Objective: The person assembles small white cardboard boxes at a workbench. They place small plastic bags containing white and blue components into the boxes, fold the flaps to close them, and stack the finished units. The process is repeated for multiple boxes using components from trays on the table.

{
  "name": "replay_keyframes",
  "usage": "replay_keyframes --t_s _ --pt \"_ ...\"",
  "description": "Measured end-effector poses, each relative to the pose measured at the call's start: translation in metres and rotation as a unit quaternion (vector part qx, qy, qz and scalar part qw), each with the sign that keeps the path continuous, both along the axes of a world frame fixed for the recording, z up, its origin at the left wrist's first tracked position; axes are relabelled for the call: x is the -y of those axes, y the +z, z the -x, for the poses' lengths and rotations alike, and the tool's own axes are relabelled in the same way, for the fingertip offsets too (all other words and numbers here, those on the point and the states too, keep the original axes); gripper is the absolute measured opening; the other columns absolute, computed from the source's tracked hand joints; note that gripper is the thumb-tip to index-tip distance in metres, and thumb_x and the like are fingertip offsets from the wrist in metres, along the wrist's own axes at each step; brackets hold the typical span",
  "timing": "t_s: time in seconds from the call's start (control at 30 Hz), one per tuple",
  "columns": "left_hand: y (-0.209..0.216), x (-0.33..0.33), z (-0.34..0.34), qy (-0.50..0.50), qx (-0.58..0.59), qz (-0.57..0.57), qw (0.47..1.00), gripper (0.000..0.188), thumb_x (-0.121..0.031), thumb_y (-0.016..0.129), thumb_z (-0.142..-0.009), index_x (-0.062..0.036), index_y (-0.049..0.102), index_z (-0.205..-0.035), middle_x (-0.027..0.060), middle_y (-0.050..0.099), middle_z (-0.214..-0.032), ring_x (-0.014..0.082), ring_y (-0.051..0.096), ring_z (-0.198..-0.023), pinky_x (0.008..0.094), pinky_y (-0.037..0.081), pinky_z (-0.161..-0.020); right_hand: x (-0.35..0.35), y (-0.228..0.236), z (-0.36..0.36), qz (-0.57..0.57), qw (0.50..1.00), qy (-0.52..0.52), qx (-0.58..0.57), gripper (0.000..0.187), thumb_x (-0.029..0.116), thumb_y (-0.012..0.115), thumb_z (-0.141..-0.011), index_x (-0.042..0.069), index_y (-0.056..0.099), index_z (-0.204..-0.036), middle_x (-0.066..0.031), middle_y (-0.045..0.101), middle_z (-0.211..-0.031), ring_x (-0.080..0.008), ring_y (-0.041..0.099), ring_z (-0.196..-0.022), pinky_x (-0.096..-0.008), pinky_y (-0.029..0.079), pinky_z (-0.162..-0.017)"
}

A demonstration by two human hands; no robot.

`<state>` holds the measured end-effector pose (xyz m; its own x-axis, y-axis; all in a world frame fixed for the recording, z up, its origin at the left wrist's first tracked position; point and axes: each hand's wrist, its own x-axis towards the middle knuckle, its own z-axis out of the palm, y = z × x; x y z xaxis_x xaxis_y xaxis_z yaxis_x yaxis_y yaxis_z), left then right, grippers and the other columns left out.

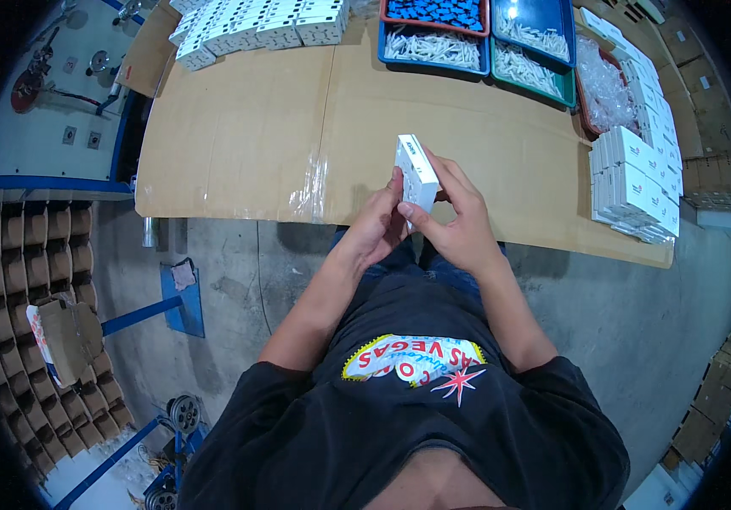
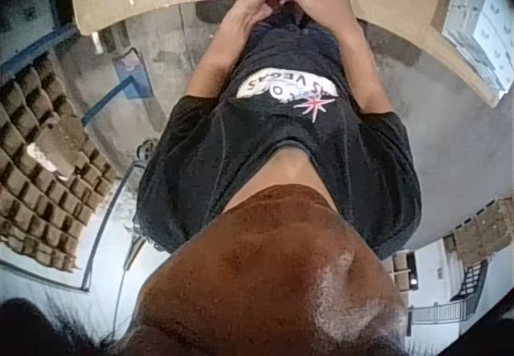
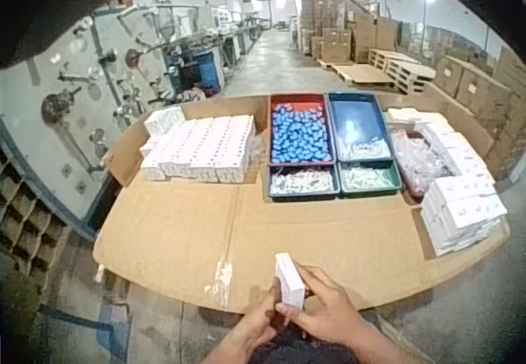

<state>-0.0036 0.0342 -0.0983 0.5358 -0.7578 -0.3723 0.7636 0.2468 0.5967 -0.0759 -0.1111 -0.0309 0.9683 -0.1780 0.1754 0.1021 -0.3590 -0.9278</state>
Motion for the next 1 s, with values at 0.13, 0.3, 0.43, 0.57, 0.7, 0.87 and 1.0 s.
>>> replay_keyframes --t_s 0.13,0.3,0.43,0.57,0.7,0.87,1.0 --pt "0.004 0.003 0.002 0.005 -0.03 -0.001 1.0 0.064 -0.062 0.045 -0.104 -0.0098 0.055 -0.139 0.003 0.067 -0.115 0.0131 0.066 -0.104 0.0334 0.056 -0.087 0.002 -0.003 -0.002 0.053 0.998 -0.013 0.038 0.071 0.022 0.082 -0.088 0.001 0.051 -0.148 -0.0155 0.059 -0.137 -0.0246 0.066 -0.116 -0.033 0.056 -0.094" --pt "0.006 -0.001 0.003 -0.033 -0.022 0.026 0.999 0.065 -0.064 0.045 -0.103 -0.0105 0.054 -0.139 0.0052 0.068 -0.113 0.0171 0.068 -0.102 0.0393 0.059 -0.087 0.002 -0.008 -0.002 -0.019 0.999 -0.035 0.011 0.068 0.028 0.083 -0.087 -0.002 0.055 -0.142 -0.0198 0.064 -0.136 -0.0277 0.065 -0.124 -0.0377 0.054 -0.1" --pt "0.013 -0.001 0.004 -0.026 -0.029 0.0 0.999 0.064 -0.064 0.046 -0.103 -0.0114 0.055 -0.137 0.0061 0.068 -0.111 0.0173 0.069 -0.099 0.0388 0.062 -0.081 0.001 -0.013 -0.001 -0.082 0.996 -0.043 -0.02 0.066 0.031 0.084 -0.088 -0.002 0.057 -0.138 -0.0203 0.069 -0.127 -0.0286 0.066 -0.122 -0.0399 0.052 -0.102" --pt "0.003 -0.003 0.002 -0.066 -0.034 0.016 0.997 0.062 -0.063 0.046 -0.103 -0.0131 0.053 -0.139 0.0072 0.066 -0.116 0.0193 0.067 -0.102 0.0392 0.062 -0.076 0.002 -0.013 -0.001 -0.11 0.992 -0.053 -0.032 0.061 0.031 0.082 -0.09 -0.003 0.059 -0.134 -0.0178 0.072 -0.121 -0.0263 0.069 -0.116 -0.0387 0.053 -0.1" --pt "-0.01 -0.005 0.002 -0.099 -0.037 0.023 0.994 0.057 -0.059 0.045 -0.106 -0.0169 0.049 -0.144 0.009 0.062 -0.127 0.0247 0.064 -0.112 0.0426 0.062 -0.075 -0.001 -0.012 -0.001 -0.188 0.977 -0.078 -0.058 0.054 0.029 0.08 -0.091 -0.004 0.06 -0.129 -0.0156 0.073 -0.115 -0.0236 0.07 -0.111 -0.0373 0.054 -0.097" --pt "-0.004 -0.002 0.003 -0.117 -0.034 0.02 0.992 0.062 -0.063 0.042 -0.104 -0.0147 0.049 -0.143 0.0082 0.063 -0.125 0.0244 0.065 -0.109 0.0417 0.061 -0.073 -0.001 -0.011 -0.002 -0.204 0.972 -0.088 -0.078 0.051 0.029 0.079 -0.092 -0.004 0.061 -0.127 -0.0145 0.072 -0.112 -0.022 0.071 -0.105 -0.0361 0.055 -0.093" --pt "-0.008 -0.003 0.004 -0.116 -0.032 0.015 0.993 0.064 -0.064 0.042 -0.104 -0.0147 0.048 -0.144 0.009 0.063 -0.126 0.0247 0.064 -0.11 0.0415 0.061 -0.072 -0.001 -0.011 -0.003 -0.203 0.973 -0.081 -0.075 0.052 0.029 0.079 -0.092 -0.004 0.061 -0.127 -0.0144 0.072 -0.112 -0.0216 0.07 -0.106 -0.035 0.056 -0.09"
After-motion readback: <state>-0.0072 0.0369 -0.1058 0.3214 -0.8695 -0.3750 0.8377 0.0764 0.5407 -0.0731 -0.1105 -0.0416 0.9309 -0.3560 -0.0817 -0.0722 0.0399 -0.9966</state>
